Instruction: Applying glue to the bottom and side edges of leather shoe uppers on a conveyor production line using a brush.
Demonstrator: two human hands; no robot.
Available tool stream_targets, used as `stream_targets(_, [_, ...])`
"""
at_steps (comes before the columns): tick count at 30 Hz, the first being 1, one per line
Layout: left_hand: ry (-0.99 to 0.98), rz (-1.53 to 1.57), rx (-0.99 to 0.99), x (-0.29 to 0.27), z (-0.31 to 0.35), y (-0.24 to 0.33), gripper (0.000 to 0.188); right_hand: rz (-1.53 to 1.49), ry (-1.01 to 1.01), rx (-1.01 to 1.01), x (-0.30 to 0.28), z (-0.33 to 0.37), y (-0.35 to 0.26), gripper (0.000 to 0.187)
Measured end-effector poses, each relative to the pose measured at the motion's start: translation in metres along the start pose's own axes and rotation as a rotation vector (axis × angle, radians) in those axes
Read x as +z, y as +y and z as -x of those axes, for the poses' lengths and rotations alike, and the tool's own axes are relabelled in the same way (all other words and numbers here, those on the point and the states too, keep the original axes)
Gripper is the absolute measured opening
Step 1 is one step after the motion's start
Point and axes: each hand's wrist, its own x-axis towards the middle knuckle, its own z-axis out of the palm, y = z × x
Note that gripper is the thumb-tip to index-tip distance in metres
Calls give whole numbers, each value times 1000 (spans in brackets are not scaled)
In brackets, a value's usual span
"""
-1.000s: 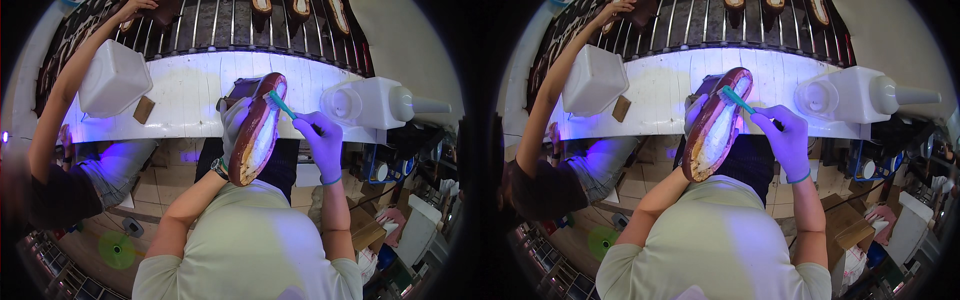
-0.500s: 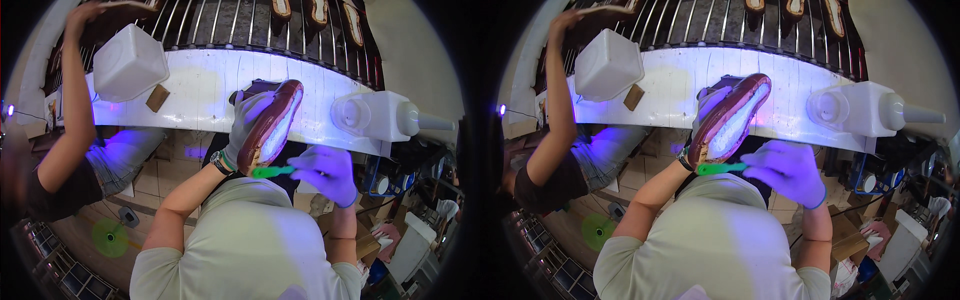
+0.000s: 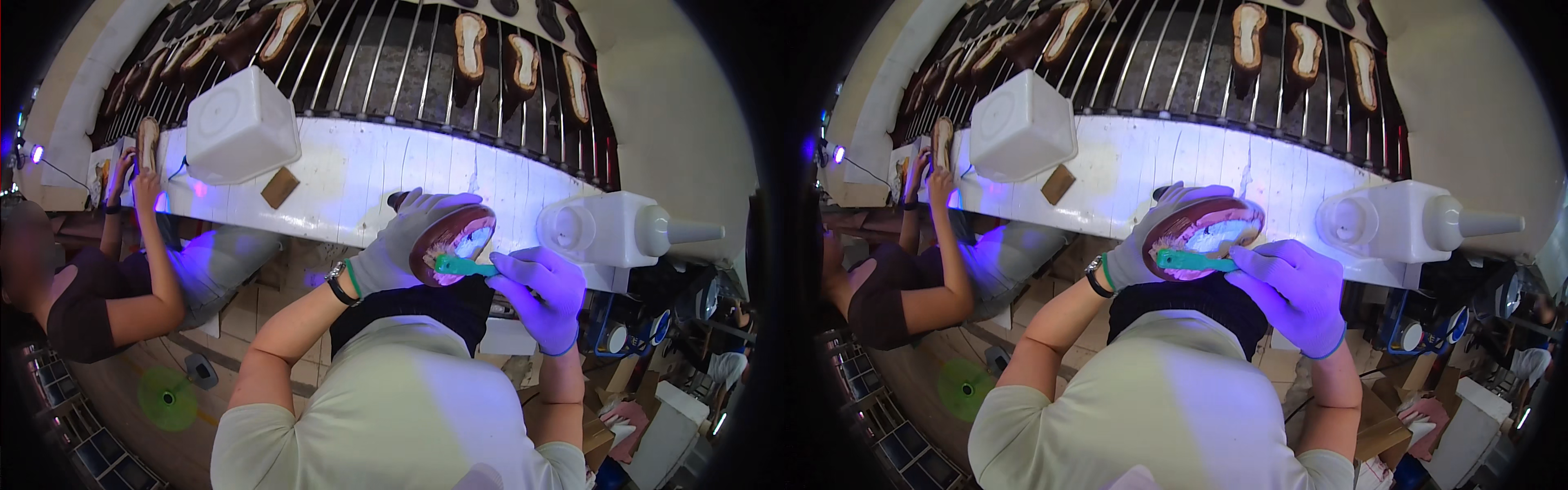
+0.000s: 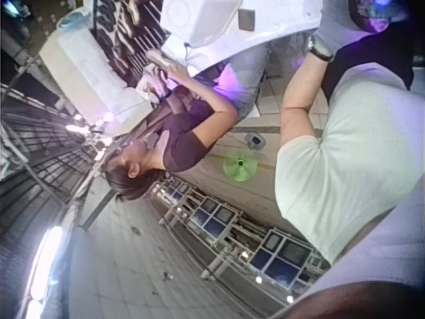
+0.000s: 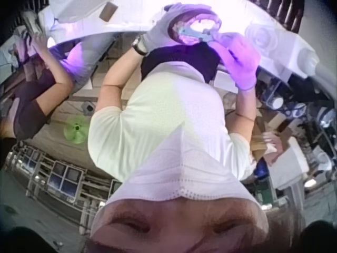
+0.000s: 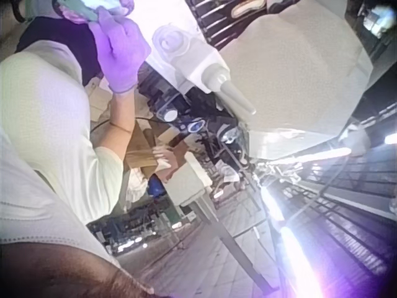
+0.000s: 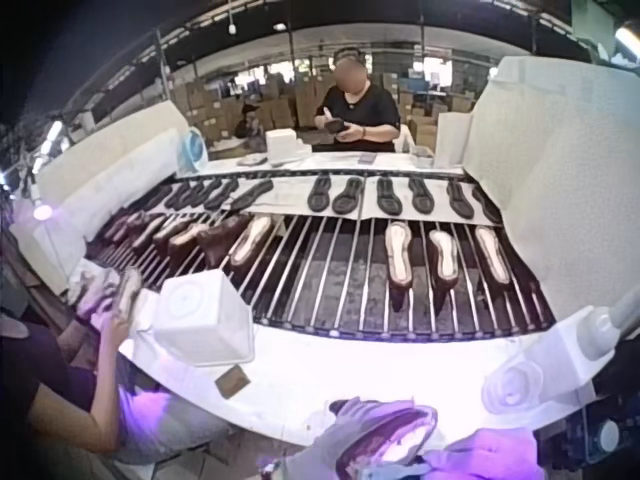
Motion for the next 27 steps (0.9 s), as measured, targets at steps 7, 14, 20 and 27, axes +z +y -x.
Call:
stream_targets(7, [-229,738,-192,-26,-31,-22,80,284,-3,-173,-24,-47,15,31])
stream_targets(14, [-535,608,-152,-51,-76,-57,75,488,-22,-283,-42,-90,39,20])
stream_targets(20, [-729,512,-134,-51,-107,-87,51,620,-140,-298,-55,-99,47,16])
stream_targets(27, [-669,803,-204,-42,-109,-96,42,244,184,102,-54,-87,56,15])
